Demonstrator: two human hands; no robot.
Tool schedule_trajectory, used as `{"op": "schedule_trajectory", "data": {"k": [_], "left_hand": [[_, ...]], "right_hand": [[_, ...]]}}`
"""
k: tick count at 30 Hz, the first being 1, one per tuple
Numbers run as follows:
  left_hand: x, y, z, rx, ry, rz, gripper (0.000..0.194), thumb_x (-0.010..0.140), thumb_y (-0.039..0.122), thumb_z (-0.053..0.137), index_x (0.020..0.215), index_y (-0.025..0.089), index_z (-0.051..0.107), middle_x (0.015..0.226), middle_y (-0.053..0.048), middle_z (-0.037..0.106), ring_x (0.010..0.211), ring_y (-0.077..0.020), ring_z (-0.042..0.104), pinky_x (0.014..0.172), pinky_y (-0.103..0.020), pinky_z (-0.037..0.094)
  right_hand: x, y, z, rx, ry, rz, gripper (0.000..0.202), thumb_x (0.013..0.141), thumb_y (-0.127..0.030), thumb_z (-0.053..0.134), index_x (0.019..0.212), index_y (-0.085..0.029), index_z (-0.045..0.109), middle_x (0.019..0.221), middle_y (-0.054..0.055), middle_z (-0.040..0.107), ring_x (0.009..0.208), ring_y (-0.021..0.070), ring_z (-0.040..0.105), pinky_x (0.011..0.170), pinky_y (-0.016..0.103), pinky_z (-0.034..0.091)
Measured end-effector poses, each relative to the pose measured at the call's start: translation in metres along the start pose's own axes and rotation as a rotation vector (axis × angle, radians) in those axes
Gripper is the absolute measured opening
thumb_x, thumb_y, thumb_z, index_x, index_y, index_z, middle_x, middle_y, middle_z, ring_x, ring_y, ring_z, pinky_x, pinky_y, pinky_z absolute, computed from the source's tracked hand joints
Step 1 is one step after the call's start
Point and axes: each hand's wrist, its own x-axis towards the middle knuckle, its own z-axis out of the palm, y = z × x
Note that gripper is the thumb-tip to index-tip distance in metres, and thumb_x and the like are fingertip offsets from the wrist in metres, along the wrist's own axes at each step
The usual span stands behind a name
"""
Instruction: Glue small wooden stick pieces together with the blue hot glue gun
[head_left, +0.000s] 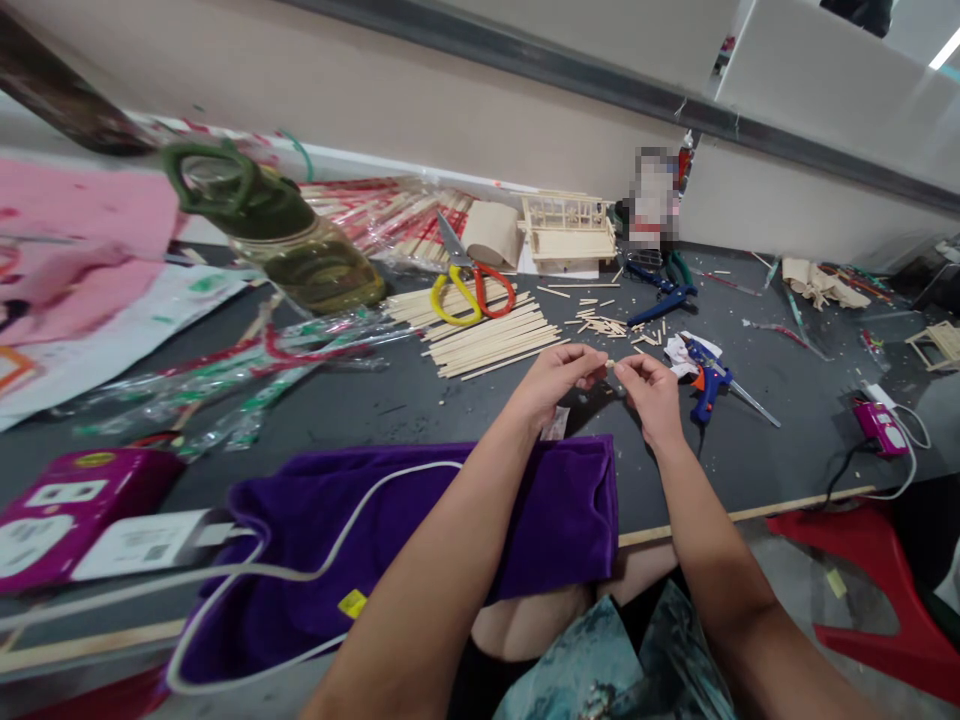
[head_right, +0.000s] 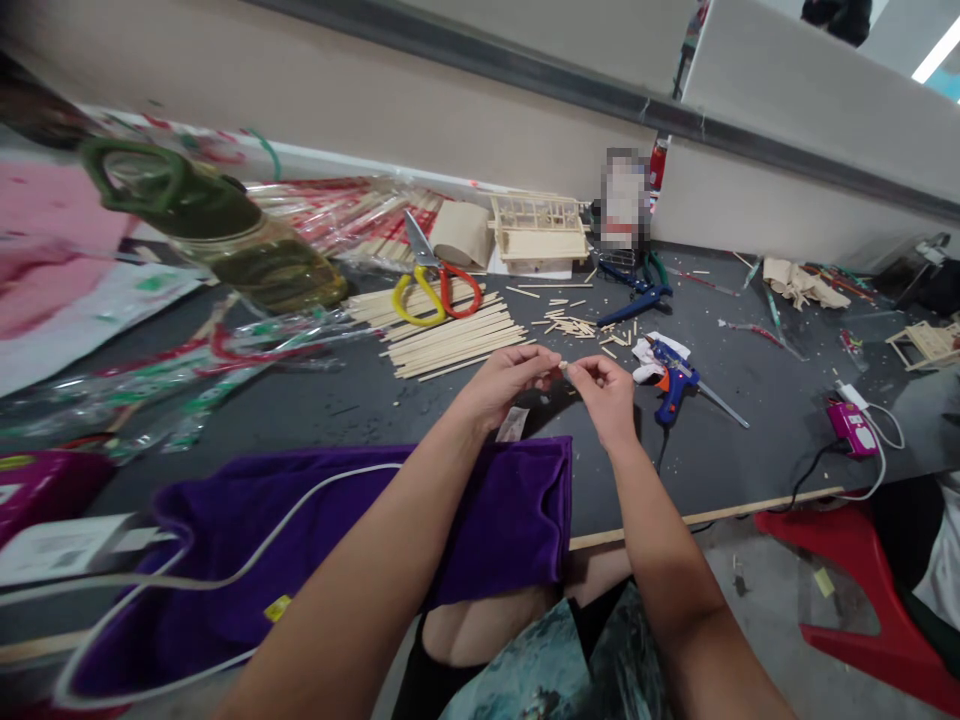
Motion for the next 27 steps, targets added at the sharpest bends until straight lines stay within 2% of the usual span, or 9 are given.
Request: {"op": "schedule_trajectory", "data": {"k": [12,27], "left_hand": [[-0.0012,0.0027,0.0006,0.043,-0.009,-0.014,0.041,0.056,0.051,0.084,0.066,0.015,0.069,0.066,-0.002,0.066,0.056,-0.0089,0.05,0.056,-0.022,0.038],[-0.0023,0.0037,0.0009,0.066,0.004,0.008,0.038,0.058,0.051,0.083,0.064,0.016,0.07,0.065,-0.002,0.067,0.055,-0.0092,0.048,0.056,-0.024,0.037]], "right_hand": [[0.0017,0.0021,-0.0006,-0.087,0.036,0.01,0.03,0.072,-0.051,0.068,0.075,-0.021,0.063,0.062,-0.002,0.056,0.059,0.0132,0.048,0.051,0.025,0.036],[0.0014,0.001,-0.0024,-0.049,0.016,0.049,0.029,0.072,-0.048,0.07,0.081,-0.02,0.069,0.061,-0.004,0.056,0.048,0.0089,0.034,0.045,0.025,0.027]]}}
